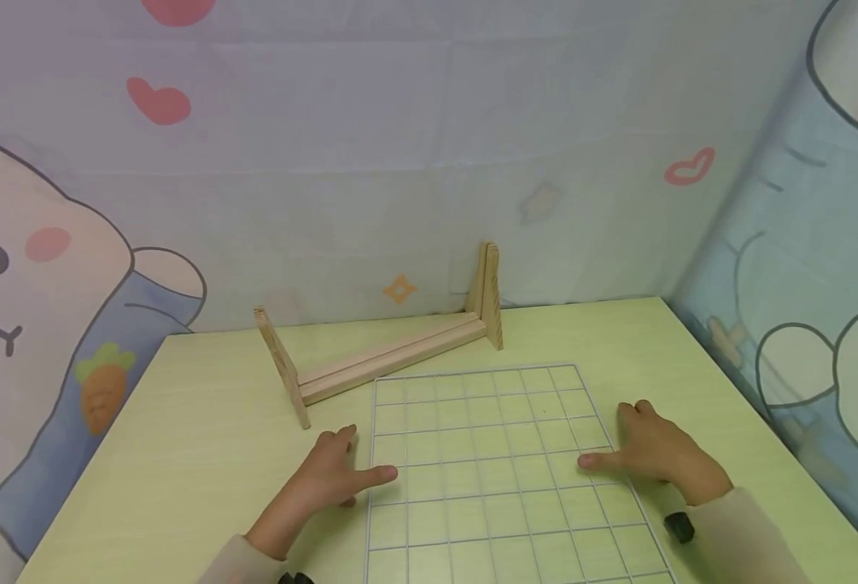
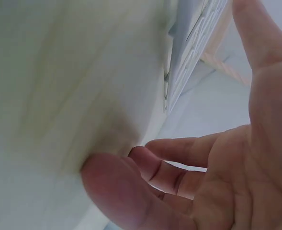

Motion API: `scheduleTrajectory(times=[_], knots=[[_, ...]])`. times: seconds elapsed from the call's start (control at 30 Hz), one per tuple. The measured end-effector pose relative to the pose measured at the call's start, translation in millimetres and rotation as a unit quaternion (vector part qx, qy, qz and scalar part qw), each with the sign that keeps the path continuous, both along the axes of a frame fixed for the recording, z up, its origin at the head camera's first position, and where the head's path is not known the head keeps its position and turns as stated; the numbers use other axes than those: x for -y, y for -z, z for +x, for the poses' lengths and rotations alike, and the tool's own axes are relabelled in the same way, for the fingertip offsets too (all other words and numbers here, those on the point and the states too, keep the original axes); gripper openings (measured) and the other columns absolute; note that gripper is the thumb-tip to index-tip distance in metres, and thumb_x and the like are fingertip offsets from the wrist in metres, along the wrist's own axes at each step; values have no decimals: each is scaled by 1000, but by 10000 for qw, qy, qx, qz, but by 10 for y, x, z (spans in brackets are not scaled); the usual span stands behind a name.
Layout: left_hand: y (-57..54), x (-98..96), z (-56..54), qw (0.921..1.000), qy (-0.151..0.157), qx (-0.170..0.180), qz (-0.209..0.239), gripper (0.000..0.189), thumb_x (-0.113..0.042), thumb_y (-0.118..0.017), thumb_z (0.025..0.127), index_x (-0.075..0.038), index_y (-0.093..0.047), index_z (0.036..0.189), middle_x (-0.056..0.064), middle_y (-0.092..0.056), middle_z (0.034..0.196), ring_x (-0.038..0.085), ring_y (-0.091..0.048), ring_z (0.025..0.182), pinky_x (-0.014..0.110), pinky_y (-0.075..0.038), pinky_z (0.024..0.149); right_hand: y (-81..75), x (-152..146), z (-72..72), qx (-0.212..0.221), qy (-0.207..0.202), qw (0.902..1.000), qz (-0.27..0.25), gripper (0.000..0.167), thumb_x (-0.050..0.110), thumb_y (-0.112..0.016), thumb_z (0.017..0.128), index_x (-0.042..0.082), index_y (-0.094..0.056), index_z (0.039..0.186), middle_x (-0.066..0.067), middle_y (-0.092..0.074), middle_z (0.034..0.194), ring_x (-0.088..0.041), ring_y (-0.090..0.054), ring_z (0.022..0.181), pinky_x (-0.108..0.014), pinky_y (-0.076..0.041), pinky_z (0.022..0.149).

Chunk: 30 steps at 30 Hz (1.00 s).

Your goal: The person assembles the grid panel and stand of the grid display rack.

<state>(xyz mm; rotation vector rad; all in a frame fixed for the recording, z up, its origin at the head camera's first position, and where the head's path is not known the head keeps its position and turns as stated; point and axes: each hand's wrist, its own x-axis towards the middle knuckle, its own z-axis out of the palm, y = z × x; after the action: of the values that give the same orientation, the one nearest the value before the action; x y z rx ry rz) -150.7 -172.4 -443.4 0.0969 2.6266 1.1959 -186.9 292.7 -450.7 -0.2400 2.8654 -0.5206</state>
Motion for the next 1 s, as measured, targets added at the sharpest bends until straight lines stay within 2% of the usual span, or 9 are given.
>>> scheduleTrajectory(times=[0.13, 0.27, 0.33, 0.47, 0.63, 0.8, 0.87, 0.93, 1.0], knots=[[-1, -16, -8, 9998, 142, 54, -144, 113, -44, -89, 85, 19, -28, 156, 43, -37, 145, 18, -67, 56, 57, -52, 99, -5, 25, 16, 194, 49, 9997, -146, 94, 70, -88, 71, -8, -53, 111, -24, -49, 111, -27, -56, 74, -40, -50, 63], [9, -28, -38, 9994, 260, 19, -245, 107, -43, -90, 85, 20, -35, 152, 41, -43, 138, 19, -66, 57, 57, -52, 98, 2, 27, 19, 346, 86, 9990, -282, 94, 69, -90, 69, -7, -52, 111, -25, -47, 114, -26, -55, 70, -38, -49, 58], [15, -32, -62, 9991, 296, 16, -289, 96, -42, -90, 84, 20, -46, 142, 38, -48, 131, 20, -65, 57, 54, -54, 92, 5, 32, 18, 348, 47, 9990, -266, 95, 69, -90, 69, -6, -52, 112, -24, -47, 114, -26, -56, 72, -39, -50, 60], [12, -33, -96, 9991, 273, 85, -307, 71, -38, -91, 84, 14, -57, 119, 34, -52, 125, 22, -66, 58, 44, -55, 78, 4, 58, 11, 320, -83, 9992, -229, 96, 69, -90, 69, -7, -53, 115, -25, -49, 114, -27, -56, 77, -42, -52, 65], [-7, -40, -114, 9991, 302, 122, -284, 59, -36, -91, 84, 8, -57, 105, 30, -53, 118, 25, -66, 58, 39, -52, 70, 0, 90, 10, 337, -81, 9991, -256, 93, 68, -91, 69, -5, -53, 112, -24, -49, 114, -27, -57, 74, -41, -50, 61], [20, -66, -137, 9992, 320, 75, -242, 52, -34, -91, 84, 3, -56, 94, 18, -59, 92, 23, -64, 55, 36, -50, 60, -18, 136, 14, 478, 29, 9977, -473, 84, 65, -92, 70, 1, -50, 104, -19, -45, 108, -27, -55, 64, -38, -49, 53], [42, -86, -150, 9991, 383, 45, -184, 50, -33, -91, 83, 1, -56, 91, 14, -59, 82, 22, -61, 53, 34, -49, 56, -30, 158, 12, 535, 64, 9970, -552, 89, 64, -93, 70, -3, -51, 112, -21, -45, 111, -28, -55, 65, -39, -50, 53], [60, -108, -158, 9989, 461, -1, -122, 49, -32, -92, 83, 1, -56, 90, 12, -57, 80, 21, -58, 53, 33, -48, 56, -40, 179, 11, 565, 27, 9968, -567, 101, 63, -92, 72, -9, -51, 129, -27, -46, 119, -30, -58, 73, -41, -52, 56], [68, -121, -161, 9987, 507, -24, -75, 49, -32, -92, 83, 2, -57, 91, 12, -57, 82, 20, -57, 54, 33, -47, 56, -37, 200, 4, 608, -10, 9965, -582, 116, 63, -92, 72, -14, -43, 145, -31, -45, 129, -30, -60, 79, -40, -54, 57]])
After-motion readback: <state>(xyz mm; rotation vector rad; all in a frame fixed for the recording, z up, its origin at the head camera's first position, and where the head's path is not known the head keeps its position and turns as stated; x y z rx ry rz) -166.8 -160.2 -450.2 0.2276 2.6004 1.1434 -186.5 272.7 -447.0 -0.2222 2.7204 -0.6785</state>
